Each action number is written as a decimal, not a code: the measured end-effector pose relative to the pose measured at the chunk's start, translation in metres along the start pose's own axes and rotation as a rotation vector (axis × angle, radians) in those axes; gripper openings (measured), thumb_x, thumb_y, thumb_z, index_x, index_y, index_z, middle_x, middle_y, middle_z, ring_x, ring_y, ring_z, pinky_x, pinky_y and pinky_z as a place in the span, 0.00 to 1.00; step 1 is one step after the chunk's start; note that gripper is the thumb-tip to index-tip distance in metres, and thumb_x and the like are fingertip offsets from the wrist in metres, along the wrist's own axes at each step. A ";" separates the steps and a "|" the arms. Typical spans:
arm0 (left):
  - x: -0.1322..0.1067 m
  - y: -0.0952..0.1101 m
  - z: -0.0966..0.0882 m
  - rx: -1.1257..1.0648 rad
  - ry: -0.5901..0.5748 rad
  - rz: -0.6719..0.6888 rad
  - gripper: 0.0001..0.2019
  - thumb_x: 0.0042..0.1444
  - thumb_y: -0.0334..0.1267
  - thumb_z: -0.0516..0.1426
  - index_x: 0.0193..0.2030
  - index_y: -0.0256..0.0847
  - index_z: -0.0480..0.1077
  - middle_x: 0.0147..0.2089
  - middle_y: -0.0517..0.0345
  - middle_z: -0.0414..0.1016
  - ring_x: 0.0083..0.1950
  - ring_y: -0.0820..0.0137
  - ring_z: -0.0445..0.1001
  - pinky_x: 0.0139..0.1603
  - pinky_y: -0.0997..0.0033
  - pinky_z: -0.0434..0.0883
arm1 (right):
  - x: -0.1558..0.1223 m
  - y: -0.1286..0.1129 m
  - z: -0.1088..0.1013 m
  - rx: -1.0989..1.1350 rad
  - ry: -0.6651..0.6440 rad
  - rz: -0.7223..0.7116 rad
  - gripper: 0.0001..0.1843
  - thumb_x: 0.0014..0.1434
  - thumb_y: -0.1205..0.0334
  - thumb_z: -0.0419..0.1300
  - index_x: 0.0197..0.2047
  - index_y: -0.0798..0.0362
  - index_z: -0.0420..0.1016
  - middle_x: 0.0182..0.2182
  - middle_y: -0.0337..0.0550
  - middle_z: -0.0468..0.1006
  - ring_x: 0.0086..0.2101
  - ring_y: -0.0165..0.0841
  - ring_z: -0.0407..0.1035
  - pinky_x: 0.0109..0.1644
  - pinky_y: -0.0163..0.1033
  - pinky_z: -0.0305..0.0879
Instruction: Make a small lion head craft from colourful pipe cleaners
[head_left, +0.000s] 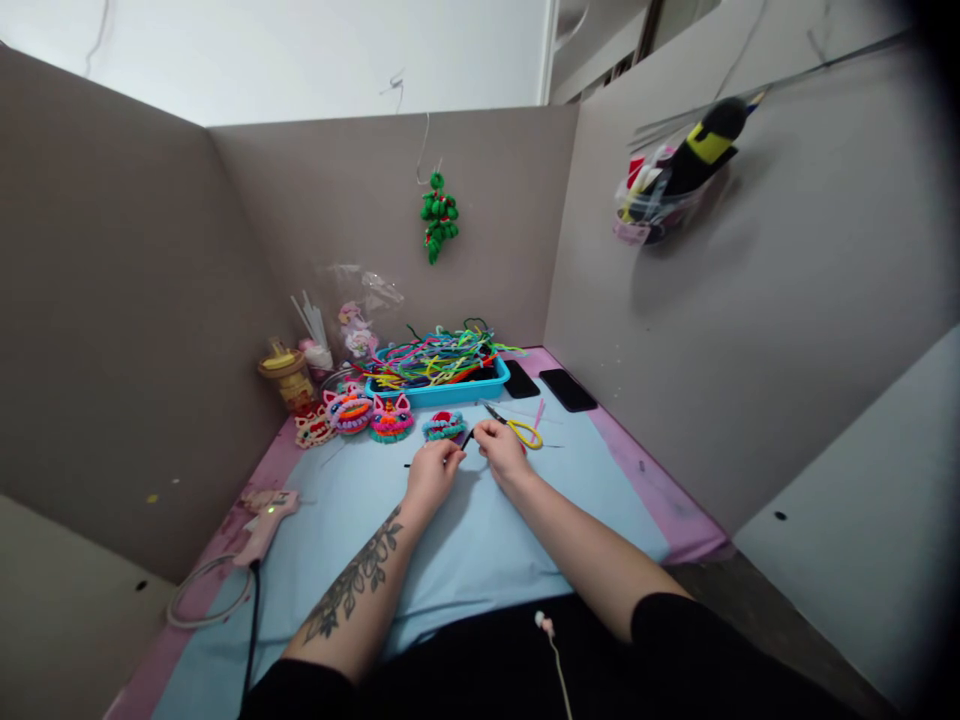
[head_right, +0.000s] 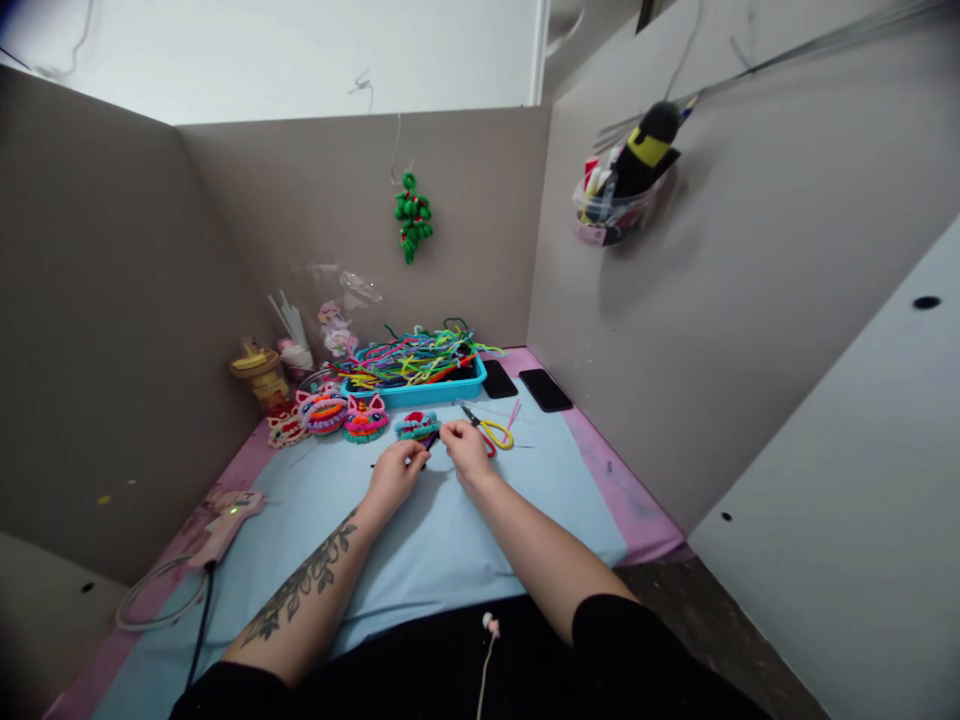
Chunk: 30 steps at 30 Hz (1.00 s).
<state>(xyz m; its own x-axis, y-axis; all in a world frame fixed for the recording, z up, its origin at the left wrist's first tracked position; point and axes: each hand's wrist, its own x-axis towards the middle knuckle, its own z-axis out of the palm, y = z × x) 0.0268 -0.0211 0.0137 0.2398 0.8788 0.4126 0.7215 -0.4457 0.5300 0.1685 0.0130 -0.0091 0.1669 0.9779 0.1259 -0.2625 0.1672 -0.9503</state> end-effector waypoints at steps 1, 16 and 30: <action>0.000 0.002 0.002 -0.006 0.016 0.004 0.07 0.55 0.36 0.54 0.30 0.38 0.71 0.31 0.55 0.74 0.36 0.67 0.69 0.39 0.70 0.63 | -0.001 0.001 0.003 0.101 0.002 0.079 0.12 0.39 0.57 0.63 0.20 0.53 0.64 0.17 0.31 0.58 0.18 0.22 0.48 0.20 0.31 0.46; 0.002 -0.014 -0.013 0.211 -0.003 0.004 0.08 0.56 0.36 0.54 0.31 0.40 0.74 0.31 0.54 0.76 0.36 0.66 0.69 0.39 0.69 0.62 | 0.007 -0.021 -0.030 -0.794 -0.262 -0.675 0.11 0.55 0.64 0.56 0.41 0.51 0.76 0.44 0.48 0.70 0.46 0.38 0.64 0.52 0.46 0.61; 0.003 -0.007 -0.014 0.218 -0.054 0.026 0.08 0.56 0.37 0.54 0.32 0.40 0.74 0.33 0.53 0.76 0.38 0.66 0.69 0.41 0.68 0.61 | 0.003 -0.017 -0.020 -0.728 -0.302 -0.501 0.03 0.51 0.66 0.60 0.27 0.52 0.76 0.34 0.43 0.70 0.39 0.34 0.65 0.46 0.42 0.62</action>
<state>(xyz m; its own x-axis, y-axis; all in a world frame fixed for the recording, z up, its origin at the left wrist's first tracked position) 0.0131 -0.0175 0.0219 0.2905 0.8780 0.3804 0.8365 -0.4260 0.3445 0.1924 0.0109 0.0012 -0.1808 0.8214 0.5409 0.4503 0.5580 -0.6970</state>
